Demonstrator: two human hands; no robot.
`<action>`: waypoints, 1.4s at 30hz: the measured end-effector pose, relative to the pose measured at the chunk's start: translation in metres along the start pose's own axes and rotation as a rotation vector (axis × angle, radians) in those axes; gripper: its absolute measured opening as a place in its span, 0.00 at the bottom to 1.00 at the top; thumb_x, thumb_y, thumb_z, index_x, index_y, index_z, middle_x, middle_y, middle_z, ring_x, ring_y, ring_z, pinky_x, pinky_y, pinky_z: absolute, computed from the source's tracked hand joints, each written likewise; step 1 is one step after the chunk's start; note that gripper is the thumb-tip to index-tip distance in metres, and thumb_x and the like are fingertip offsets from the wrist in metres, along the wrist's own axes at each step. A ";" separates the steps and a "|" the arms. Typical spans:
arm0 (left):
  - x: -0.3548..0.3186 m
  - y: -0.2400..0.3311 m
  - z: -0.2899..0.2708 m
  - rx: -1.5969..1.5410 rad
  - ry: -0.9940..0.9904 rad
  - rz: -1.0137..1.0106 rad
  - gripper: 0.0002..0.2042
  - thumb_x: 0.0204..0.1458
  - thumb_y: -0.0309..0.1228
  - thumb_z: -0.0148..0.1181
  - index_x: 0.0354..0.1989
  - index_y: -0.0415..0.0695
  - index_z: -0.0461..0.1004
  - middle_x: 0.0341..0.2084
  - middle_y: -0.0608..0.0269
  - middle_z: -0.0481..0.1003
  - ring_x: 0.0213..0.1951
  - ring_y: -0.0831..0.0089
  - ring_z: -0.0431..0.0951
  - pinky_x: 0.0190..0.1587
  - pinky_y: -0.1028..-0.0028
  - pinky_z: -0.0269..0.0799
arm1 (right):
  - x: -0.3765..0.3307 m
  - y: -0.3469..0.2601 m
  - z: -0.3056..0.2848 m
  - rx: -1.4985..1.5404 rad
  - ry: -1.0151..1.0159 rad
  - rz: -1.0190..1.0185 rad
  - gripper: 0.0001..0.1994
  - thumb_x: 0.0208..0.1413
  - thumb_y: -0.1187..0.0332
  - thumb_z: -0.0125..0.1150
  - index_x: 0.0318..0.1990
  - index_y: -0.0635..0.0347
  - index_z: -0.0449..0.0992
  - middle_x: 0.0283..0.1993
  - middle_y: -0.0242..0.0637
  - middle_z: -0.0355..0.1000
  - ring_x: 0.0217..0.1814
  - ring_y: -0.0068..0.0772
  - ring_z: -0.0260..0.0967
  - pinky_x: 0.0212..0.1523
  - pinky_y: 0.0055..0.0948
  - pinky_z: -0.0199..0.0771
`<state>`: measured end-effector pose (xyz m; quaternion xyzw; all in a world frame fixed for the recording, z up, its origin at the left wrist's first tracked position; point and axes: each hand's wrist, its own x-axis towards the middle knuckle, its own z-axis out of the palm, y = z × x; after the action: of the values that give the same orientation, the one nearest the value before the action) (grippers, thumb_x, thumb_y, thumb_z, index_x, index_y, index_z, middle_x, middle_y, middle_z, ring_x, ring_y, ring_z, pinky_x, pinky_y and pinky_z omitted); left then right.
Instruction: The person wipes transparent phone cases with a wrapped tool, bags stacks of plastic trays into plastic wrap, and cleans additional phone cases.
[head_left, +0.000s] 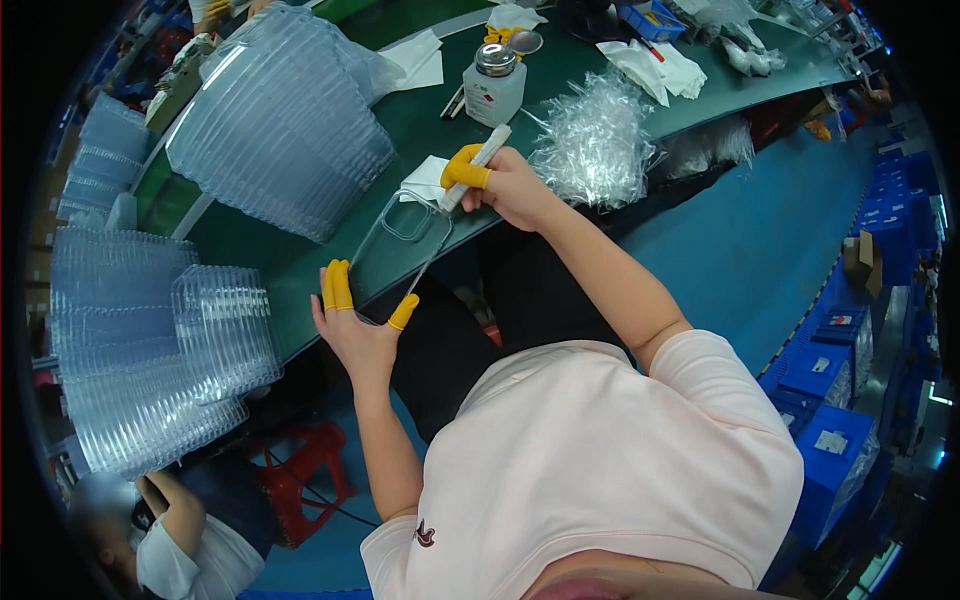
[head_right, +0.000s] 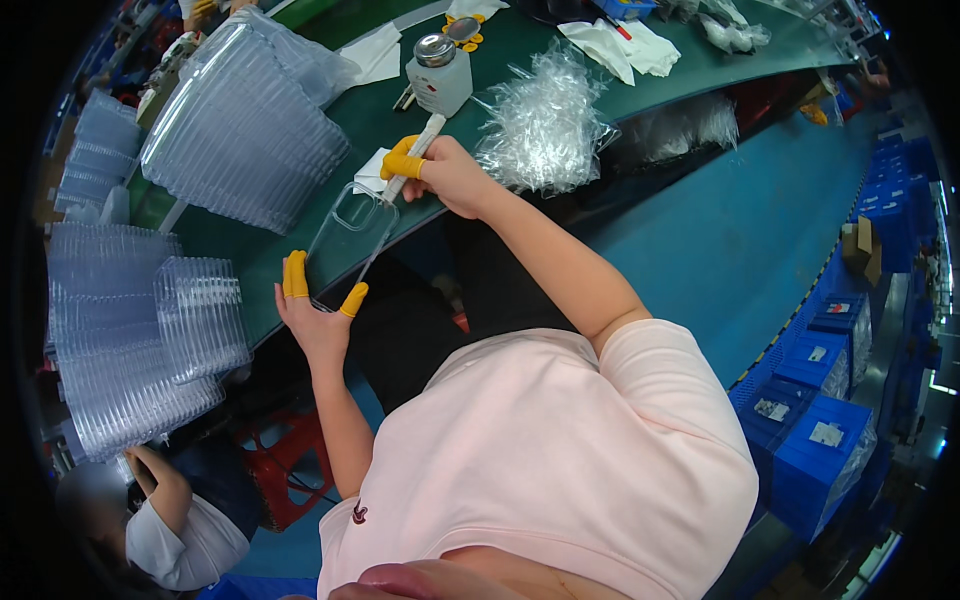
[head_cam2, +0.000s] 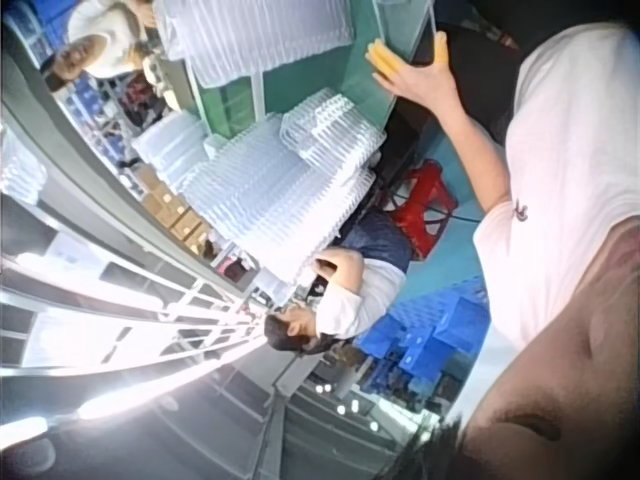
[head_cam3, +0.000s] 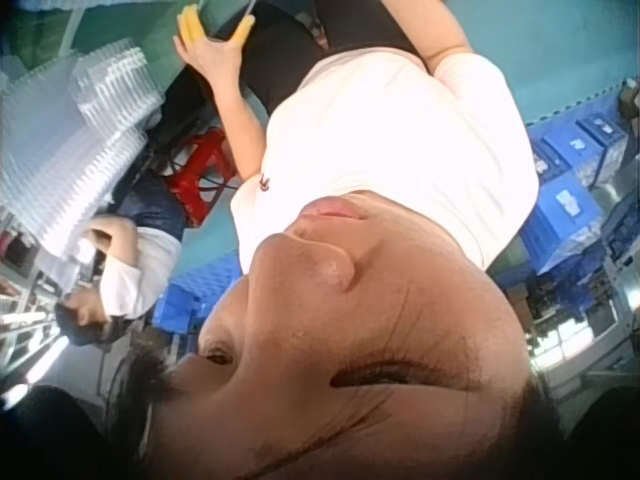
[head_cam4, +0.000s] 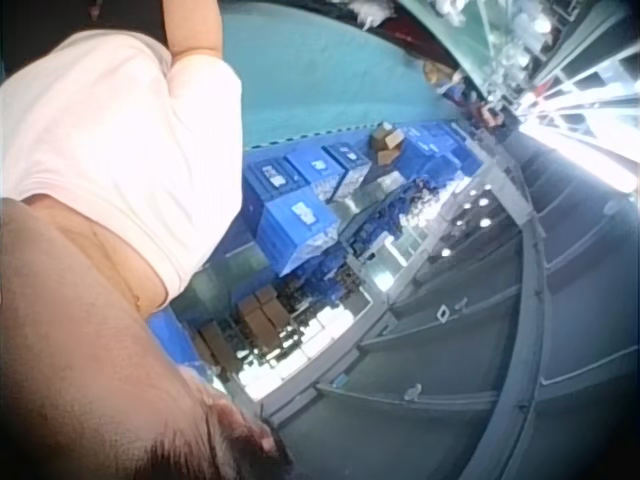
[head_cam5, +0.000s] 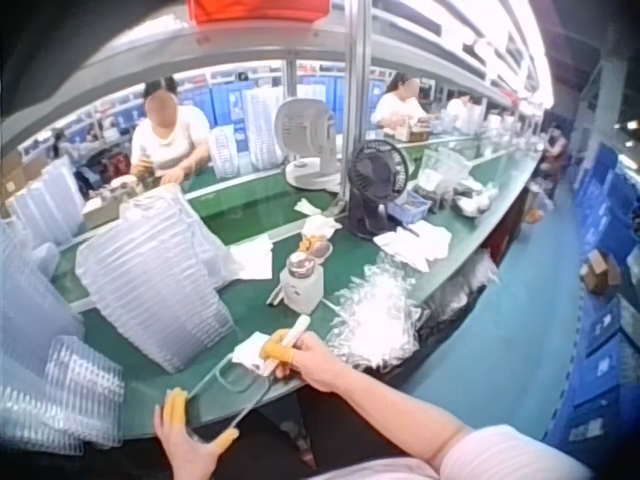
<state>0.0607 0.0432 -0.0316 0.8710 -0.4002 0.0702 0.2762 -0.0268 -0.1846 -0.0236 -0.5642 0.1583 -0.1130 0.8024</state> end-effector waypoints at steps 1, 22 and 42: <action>0.000 0.000 0.000 0.002 0.003 -0.002 0.36 0.30 0.43 0.67 0.49 0.38 0.61 0.47 0.56 0.64 0.57 0.66 0.56 0.59 0.61 0.42 | -0.005 -0.004 0.006 -0.145 0.058 -0.166 0.08 0.52 0.72 0.49 0.37 0.66 0.70 0.28 0.33 0.67 0.29 0.18 0.63 0.26 0.18 0.63; -0.004 0.007 0.009 0.126 0.061 -0.033 0.34 0.31 0.42 0.66 0.47 0.36 0.63 0.47 0.57 0.65 0.55 0.66 0.59 0.58 0.61 0.45 | -0.029 0.019 0.054 -1.384 0.165 -0.696 0.11 0.31 0.65 0.62 0.19 0.59 0.67 0.20 0.35 0.62 0.22 0.36 0.63 0.22 0.32 0.64; 0.010 -0.009 -0.121 0.372 0.606 -0.126 0.37 0.28 0.45 0.68 0.45 0.32 0.64 0.41 0.45 0.65 0.44 0.51 0.64 0.48 0.62 0.59 | -0.072 -0.056 -0.067 -1.427 1.030 -0.609 0.35 0.45 0.65 0.60 0.58 0.57 0.47 0.52 0.46 0.52 0.43 0.41 0.61 0.38 0.31 0.66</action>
<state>0.0860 0.1064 0.0693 0.8691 -0.2259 0.3796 0.2227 -0.1192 -0.2355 0.0168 -0.8215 0.3720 -0.4310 0.0324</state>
